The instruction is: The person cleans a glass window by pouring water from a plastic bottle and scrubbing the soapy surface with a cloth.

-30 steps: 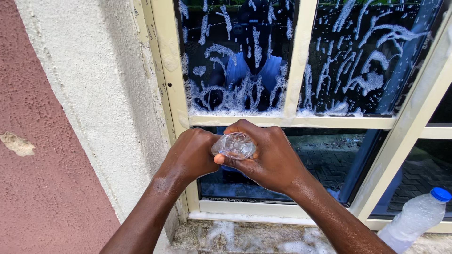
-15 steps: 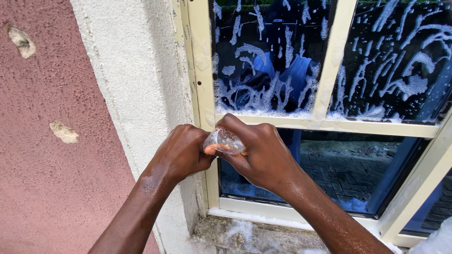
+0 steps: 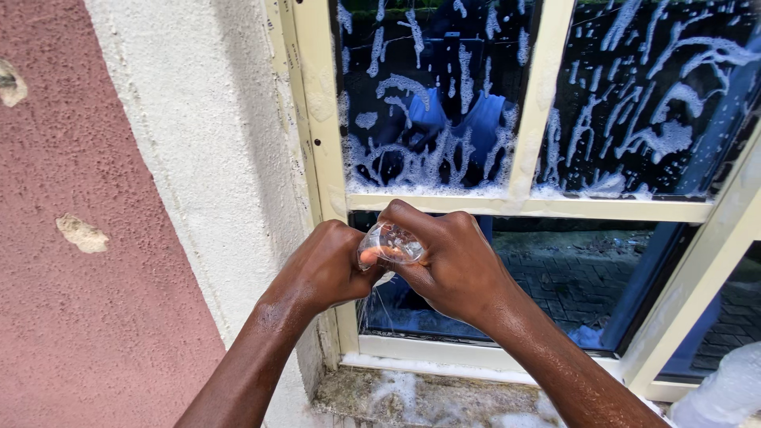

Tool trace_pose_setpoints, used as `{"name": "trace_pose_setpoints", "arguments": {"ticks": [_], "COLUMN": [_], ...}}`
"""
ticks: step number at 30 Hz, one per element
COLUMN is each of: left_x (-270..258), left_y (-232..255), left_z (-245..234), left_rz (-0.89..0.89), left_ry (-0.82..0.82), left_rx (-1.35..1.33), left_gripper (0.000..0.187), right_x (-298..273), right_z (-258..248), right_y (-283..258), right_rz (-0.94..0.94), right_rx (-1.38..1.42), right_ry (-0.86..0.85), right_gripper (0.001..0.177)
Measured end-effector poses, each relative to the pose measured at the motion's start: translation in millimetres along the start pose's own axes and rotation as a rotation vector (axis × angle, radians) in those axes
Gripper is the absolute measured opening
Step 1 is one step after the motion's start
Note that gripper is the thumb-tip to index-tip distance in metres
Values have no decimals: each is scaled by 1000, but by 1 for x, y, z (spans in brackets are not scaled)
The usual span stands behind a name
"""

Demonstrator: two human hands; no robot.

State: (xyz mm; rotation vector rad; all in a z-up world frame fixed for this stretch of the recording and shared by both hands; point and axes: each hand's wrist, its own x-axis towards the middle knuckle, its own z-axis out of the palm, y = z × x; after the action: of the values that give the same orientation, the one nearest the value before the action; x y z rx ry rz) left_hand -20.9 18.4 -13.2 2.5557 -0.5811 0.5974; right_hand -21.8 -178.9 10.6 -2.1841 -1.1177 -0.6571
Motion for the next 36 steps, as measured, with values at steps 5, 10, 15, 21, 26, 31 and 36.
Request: {"name": "trace_pose_setpoints", "arguments": {"ticks": [5,10,15,21,26,31,36], "left_x": [16,35,60,97,130,148,155], "left_y": [17,40,72,115,142,165,184], "left_z": [19,46,71,101,124,147,163], "left_rz": [55,163,238,346,467,466,553], "left_ry": [-15,-26,8,6,-13,-69,-14], "left_rx": [-45,-88,-103,-143,-171,-207,-269], "left_gripper": [19,18,20,21,23,20,21], "right_x": [-16,-38,-59,-84,-101,-119,-130], "right_z": [-20,-47,-80,-121,-149,-167,-178], "right_y": [11,22,29,39,55,69,77], "right_rz": [88,100,262,312,361,351,396], "right_rx": [-10,-74,-188,-313,-457,-499,-522], "right_ry": [2,20,-60,35,114,178,195], "right_gripper": [42,44,51,51,44,40,40]}}
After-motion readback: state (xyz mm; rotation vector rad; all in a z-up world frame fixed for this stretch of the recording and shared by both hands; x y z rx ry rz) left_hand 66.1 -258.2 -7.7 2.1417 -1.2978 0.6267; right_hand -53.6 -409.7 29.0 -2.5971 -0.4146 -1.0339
